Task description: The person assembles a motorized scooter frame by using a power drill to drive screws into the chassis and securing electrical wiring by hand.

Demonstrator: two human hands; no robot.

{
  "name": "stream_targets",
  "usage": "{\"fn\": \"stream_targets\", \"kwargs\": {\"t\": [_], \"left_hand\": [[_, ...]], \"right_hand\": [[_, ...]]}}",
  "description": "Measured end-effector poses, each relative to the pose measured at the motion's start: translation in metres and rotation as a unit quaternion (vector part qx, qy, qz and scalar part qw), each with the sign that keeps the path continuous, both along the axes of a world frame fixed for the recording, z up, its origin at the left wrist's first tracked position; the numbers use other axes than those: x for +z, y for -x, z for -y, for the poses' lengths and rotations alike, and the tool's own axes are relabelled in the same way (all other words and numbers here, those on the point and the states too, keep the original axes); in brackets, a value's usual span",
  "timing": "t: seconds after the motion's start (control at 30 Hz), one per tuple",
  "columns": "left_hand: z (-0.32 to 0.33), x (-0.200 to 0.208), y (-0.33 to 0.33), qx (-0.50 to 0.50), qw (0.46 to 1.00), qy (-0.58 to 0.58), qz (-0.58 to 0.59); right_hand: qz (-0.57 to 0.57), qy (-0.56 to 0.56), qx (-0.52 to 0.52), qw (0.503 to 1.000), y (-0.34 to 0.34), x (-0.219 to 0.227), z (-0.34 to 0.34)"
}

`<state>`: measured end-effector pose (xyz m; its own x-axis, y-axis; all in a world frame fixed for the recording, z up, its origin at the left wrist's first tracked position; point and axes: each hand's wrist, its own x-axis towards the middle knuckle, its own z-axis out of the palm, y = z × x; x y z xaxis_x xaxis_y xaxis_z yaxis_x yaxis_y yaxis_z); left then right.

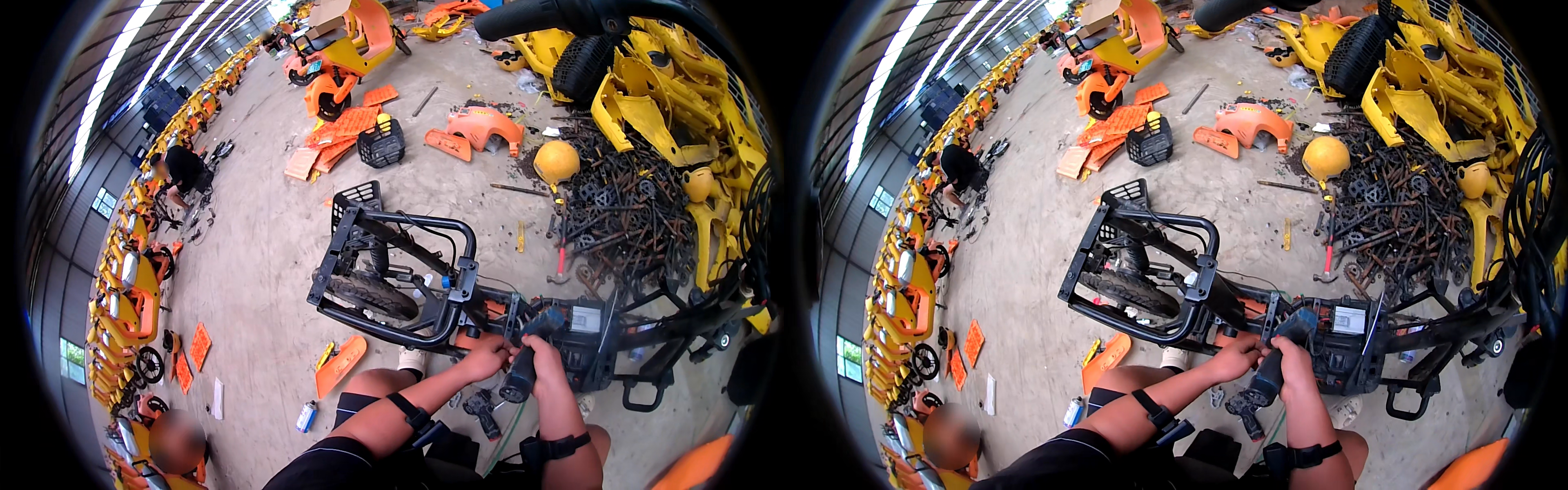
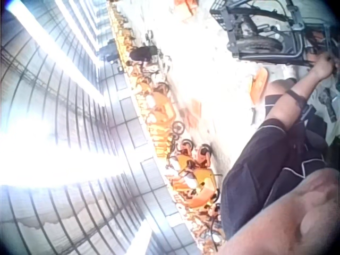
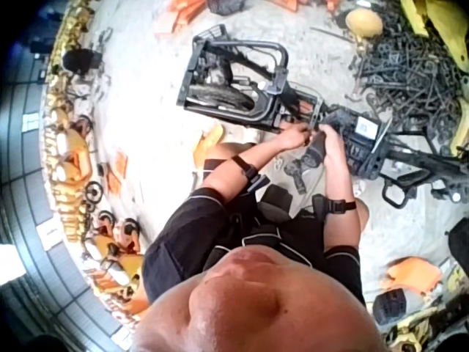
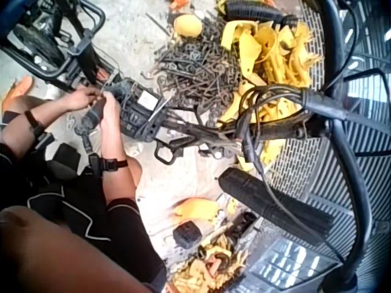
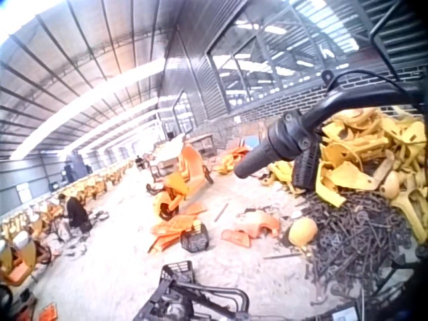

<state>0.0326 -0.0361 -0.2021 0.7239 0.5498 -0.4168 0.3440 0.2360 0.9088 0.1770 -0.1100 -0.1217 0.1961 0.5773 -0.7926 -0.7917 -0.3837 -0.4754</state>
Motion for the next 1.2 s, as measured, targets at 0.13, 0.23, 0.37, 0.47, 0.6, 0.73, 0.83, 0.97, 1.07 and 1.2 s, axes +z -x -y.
{"fn": "stream_targets", "kwargs": {"t": [0.13,0.23,0.37,0.47,0.6,0.73,0.83,0.97,1.07,1.2], "left_hand": [[0.005,-0.006,0.000,-0.001,0.999,-0.040,-0.005],[0.005,-0.005,0.003,0.003,0.997,-0.078,0.000],[0.006,0.005,0.004,0.019,0.993,-0.112,-0.001],[0.008,0.009,0.004,0.028,0.993,-0.114,-0.002],[0.009,0.007,0.007,0.028,0.992,-0.119,0.006],[0.012,0.009,0.009,0.028,0.993,-0.110,0.014],[0.015,0.010,0.008,0.025,0.992,-0.121,0.004],[0.018,0.009,0.009,0.026,0.992,-0.120,0.009],[0.021,0.014,0.007,0.021,0.991,-0.134,0.006],[0.024,0.016,0.005,0.019,0.991,-0.129,-0.006]], "right_hand": [[-0.007,0.001,-0.013,1.000,-0.005,-0.003,0.000],[-0.017,-0.009,-0.021,1.000,-0.004,-0.012,-0.001],[-0.012,-0.020,-0.026,0.999,0.001,-0.018,-0.001],[0.009,-0.030,-0.013,0.999,0.004,-0.015,0.000],[0.022,-0.029,-0.004,0.999,0.009,-0.018,0.001],[0.039,-0.040,0.003,0.998,0.012,-0.019,0.003],[0.047,-0.039,-0.004,0.998,0.013,-0.017,0.006],[0.048,-0.029,-0.007,0.998,0.016,-0.009,0.008],[0.054,-0.035,-0.014,0.998,0.014,-0.016,0.011],[0.058,-0.031,-0.013,0.998,0.012,-0.017,0.013]]}}
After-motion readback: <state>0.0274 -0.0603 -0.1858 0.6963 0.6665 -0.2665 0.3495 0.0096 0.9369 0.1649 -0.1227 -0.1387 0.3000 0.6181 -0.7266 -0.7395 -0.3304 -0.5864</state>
